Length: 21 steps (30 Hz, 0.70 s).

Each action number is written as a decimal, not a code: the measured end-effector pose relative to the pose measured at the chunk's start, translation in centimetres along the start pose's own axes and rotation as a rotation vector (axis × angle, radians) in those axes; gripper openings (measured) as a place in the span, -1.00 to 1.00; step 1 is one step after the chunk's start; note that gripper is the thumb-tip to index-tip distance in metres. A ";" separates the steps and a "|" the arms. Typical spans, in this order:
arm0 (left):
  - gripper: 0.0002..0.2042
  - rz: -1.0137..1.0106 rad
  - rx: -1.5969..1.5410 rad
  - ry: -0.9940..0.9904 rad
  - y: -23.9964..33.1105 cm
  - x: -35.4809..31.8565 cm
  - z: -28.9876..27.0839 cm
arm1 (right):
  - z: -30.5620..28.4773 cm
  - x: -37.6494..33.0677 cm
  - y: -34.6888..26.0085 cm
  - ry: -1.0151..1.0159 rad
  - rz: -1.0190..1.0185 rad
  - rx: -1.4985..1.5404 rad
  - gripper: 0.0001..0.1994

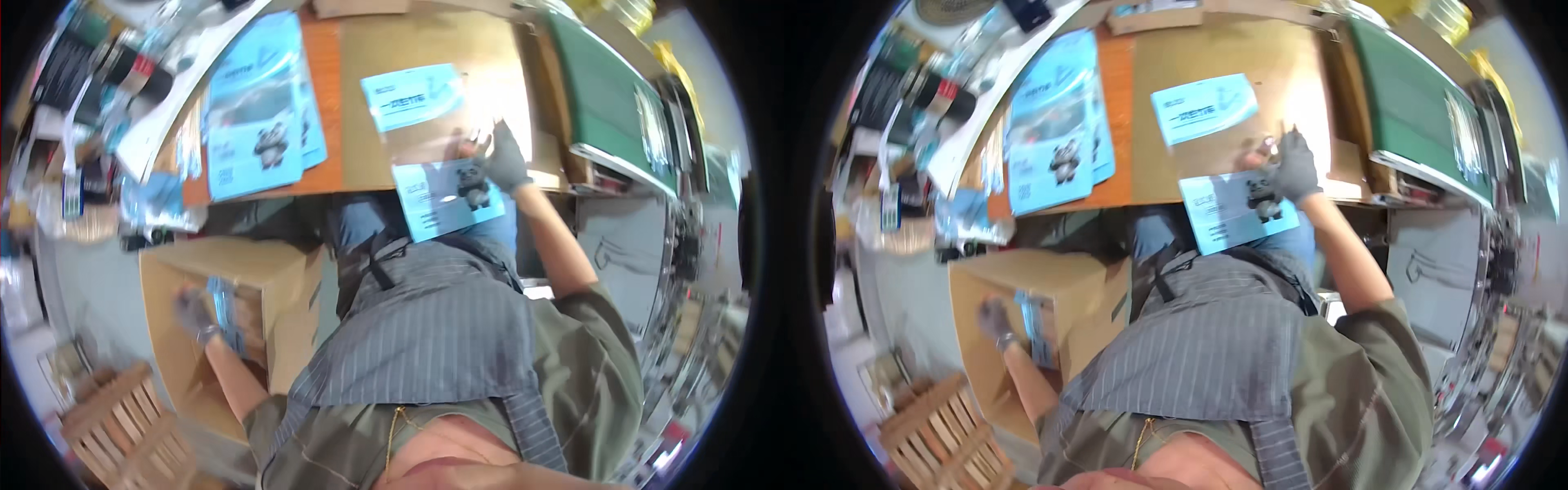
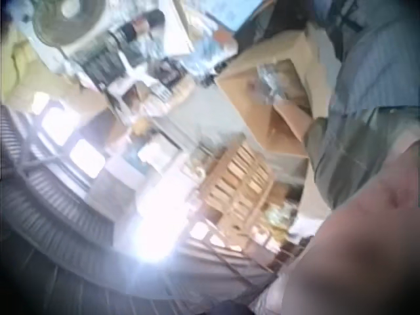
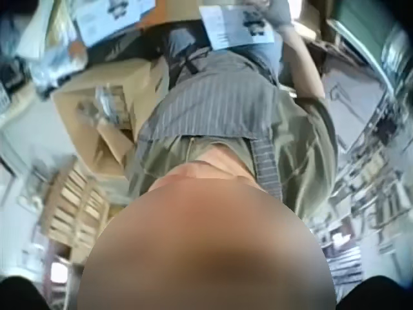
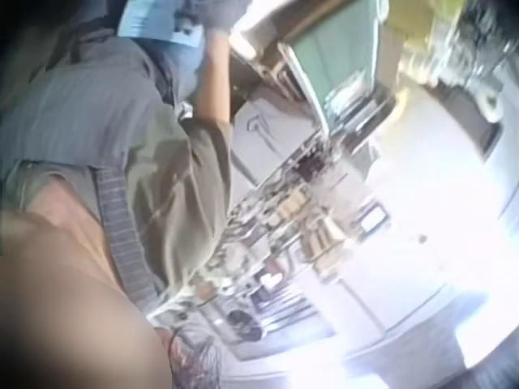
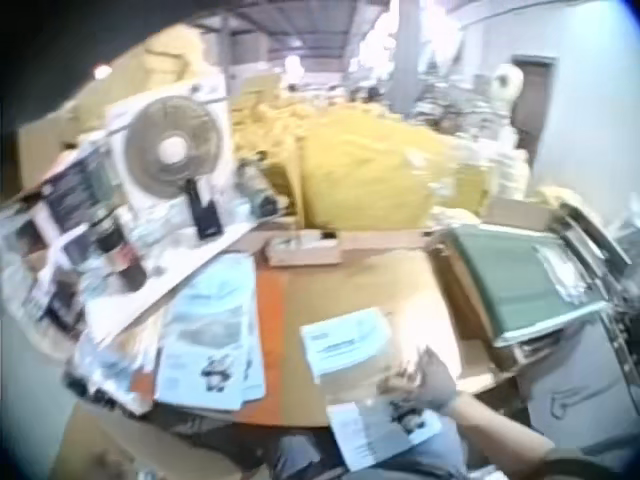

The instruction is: Sorting bundles of wooden sticks and placing them into blue plastic bags.

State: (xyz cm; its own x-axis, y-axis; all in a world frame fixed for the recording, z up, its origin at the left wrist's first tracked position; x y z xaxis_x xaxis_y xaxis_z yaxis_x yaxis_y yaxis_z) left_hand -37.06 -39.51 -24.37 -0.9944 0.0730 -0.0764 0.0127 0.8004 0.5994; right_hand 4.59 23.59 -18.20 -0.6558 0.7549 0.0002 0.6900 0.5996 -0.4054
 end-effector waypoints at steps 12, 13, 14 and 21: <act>-0.76 0.590 -0.243 -0.490 32.8 -9.0 14.6 | 8.7 7.6 -9.2 0.144 0.049 -0.033 -0.02; -0.72 0.725 -0.297 -0.632 29.7 -8.6 20.1 | 8.2 7.5 -10.2 0.130 0.008 -0.009 -0.02; -0.58 0.309 -0.064 -0.814 31.2 -11.0 23.1 | 8.4 6.9 -8.6 0.121 0.017 -0.020 -0.02; -0.44 0.302 -0.023 -0.605 34.1 -12.9 21.7 | 6.5 -2.4 -5.0 0.109 -0.063 -0.040 -0.06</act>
State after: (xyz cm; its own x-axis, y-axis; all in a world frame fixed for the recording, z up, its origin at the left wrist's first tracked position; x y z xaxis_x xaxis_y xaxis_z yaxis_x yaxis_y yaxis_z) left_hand -21.51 -0.28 -20.25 -0.7133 0.6175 -0.3315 0.2725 0.6802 0.6805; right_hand 0.77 17.02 -22.09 -0.6624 0.7388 0.1244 0.6619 0.6549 -0.3647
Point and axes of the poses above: each hand's wrist, its own x-axis towards the middle knuckle, its own z-axis out of the palm, y = z × x, the point moved 8 cm from there along x, towards the middle knuckle
